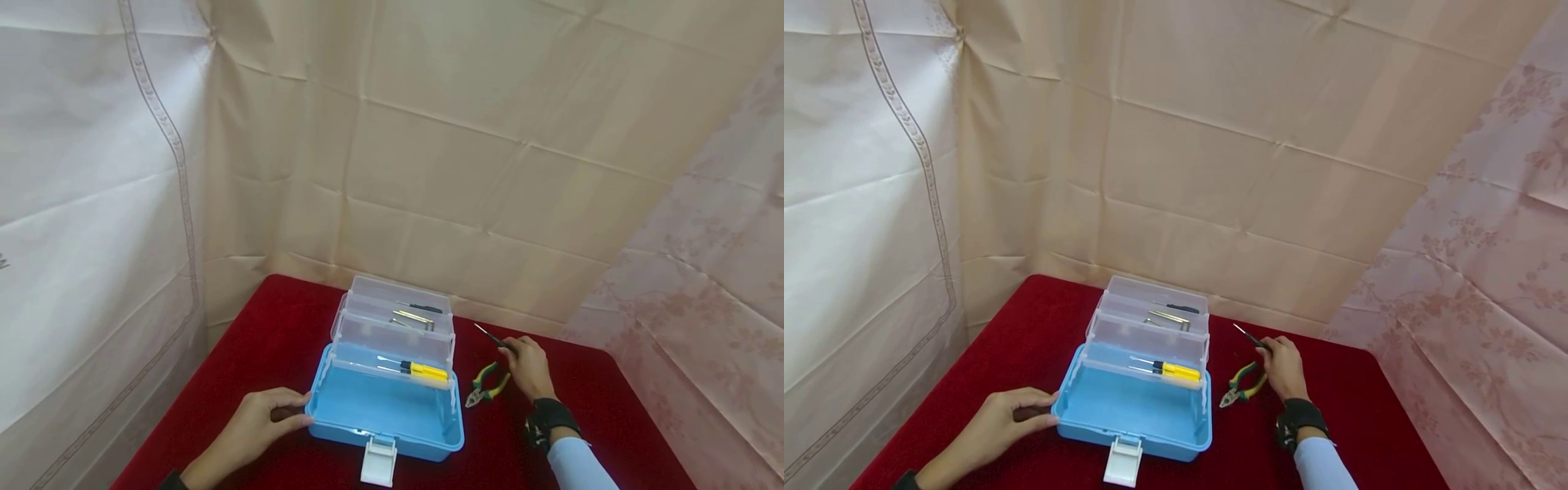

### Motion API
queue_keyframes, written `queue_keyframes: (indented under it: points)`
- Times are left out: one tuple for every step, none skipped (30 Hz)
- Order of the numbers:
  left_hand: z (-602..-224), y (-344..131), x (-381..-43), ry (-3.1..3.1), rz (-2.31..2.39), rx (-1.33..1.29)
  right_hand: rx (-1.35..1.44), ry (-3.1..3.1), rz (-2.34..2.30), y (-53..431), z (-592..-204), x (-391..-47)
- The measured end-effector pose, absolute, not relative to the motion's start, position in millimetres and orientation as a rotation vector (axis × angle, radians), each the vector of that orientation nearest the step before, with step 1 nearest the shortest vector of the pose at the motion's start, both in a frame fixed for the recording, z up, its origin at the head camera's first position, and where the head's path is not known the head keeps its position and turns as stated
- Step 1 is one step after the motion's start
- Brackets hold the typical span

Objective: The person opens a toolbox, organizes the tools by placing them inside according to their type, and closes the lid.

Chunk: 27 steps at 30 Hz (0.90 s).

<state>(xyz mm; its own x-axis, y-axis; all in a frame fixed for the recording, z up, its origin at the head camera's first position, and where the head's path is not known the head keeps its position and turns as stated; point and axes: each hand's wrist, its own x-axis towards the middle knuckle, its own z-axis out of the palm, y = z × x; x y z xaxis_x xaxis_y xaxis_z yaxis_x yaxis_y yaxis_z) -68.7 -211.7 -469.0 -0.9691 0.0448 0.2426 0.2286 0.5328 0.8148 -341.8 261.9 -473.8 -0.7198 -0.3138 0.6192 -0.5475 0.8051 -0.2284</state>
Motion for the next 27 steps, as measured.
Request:
queue_keyframes:
  points:
    - [-469, -212, -69, -2.578, -1.414, -0.231, 0.645, -2.406, 0.544, 261, -473, -342]
    - [-469, -212, -69, -2.577, -1.415, -0.23, 0.658, -2.394, 0.547, 259, -472, -342]
    - [-469, -212, -69, -2.577, -1.415, -0.231, 0.67, -2.385, 0.553, 258, -472, -342]
    - [-469, -211, -69, -2.576, -1.415, -0.229, 0.684, -2.375, 0.562, 257, -471, -342]
    - [-469, -211, -69, -2.577, -1.414, -0.225, 0.695, -2.365, 0.563, 256, -470, -343]
    - [-469, -211, -69, -2.576, -1.413, -0.226, 0.705, -2.357, 0.567, 254, -469, -343]
    - [-469, -211, -69, -2.575, -1.416, -0.225, 0.712, -2.351, 0.573, 253, -468, -343]
    - [-469, -211, -69, -2.574, -1.417, -0.225, 0.714, -2.349, 0.577, 252, -467, -343]
    - [-469, -211, -69, -2.576, -1.417, -0.222, 0.716, -2.347, 0.578, 251, -466, -343]
    - [-469, -211, -69, -2.577, -1.416, -0.22, 0.719, -2.349, 0.582, 249, -465, -343]
    - [-469, -211, -68, -2.58, -1.413, -0.219, 0.722, -2.35, 0.583, 248, -463, -342]
    - [-469, -211, -68, -2.581, -1.413, -0.217, 0.727, -2.352, 0.587, 247, -462, -342]
    - [-469, -211, -68, -2.582, -1.414, -0.214, 0.729, -2.354, 0.59, 246, -461, -341]
    - [-469, -211, -68, -2.585, -1.41, -0.212, 0.734, -2.354, 0.591, 245, -460, -341]
    - [-469, -211, -68, -2.586, -1.408, -0.209, 0.742, -2.35, 0.595, 243, -458, -340]
    - [-469, -211, -68, -2.586, -1.407, -0.21, 0.746, -2.349, 0.601, 242, -457, -340]
    - [-469, -211, -68, -2.586, -1.406, -0.209, 0.747, -2.346, 0.604, 241, -456, -339]
    - [-469, -211, -68, -2.585, -1.411, -0.207, 0.747, -2.344, 0.605, 240, -455, -339]
    - [-469, -211, -68, -2.584, -1.413, -0.208, 0.744, -2.343, 0.605, 239, -454, -338]
    - [-469, -211, -68, -2.584, -1.416, -0.209, 0.742, -2.341, 0.603, 238, -453, -338]
    - [-469, -211, -68, -2.582, -1.42, -0.208, 0.74, -2.342, 0.607, 237, -452, -338]
    - [-469, -211, -68, -2.582, -1.421, -0.208, 0.739, -2.342, 0.606, 236, -452, -337]
    - [-469, -211, -68, -2.582, -1.424, -0.207, 0.738, -2.343, 0.606, 235, -451, -337]
    - [-469, -211, -68, -2.58, -1.43, -0.208, 0.739, -2.342, 0.609, 234, -450, -336]
    - [-469, -211, -68, -2.58, -1.433, -0.209, 0.741, -2.339, 0.61, 234, -450, -336]
    - [-469, -211, -68, -2.579, -1.436, -0.21, 0.745, -2.336, 0.613, 233, -449, -335]
    - [-469, -211, -68, -2.579, -1.435, -0.211, 0.75, -2.332, 0.62, 231, -448, -335]
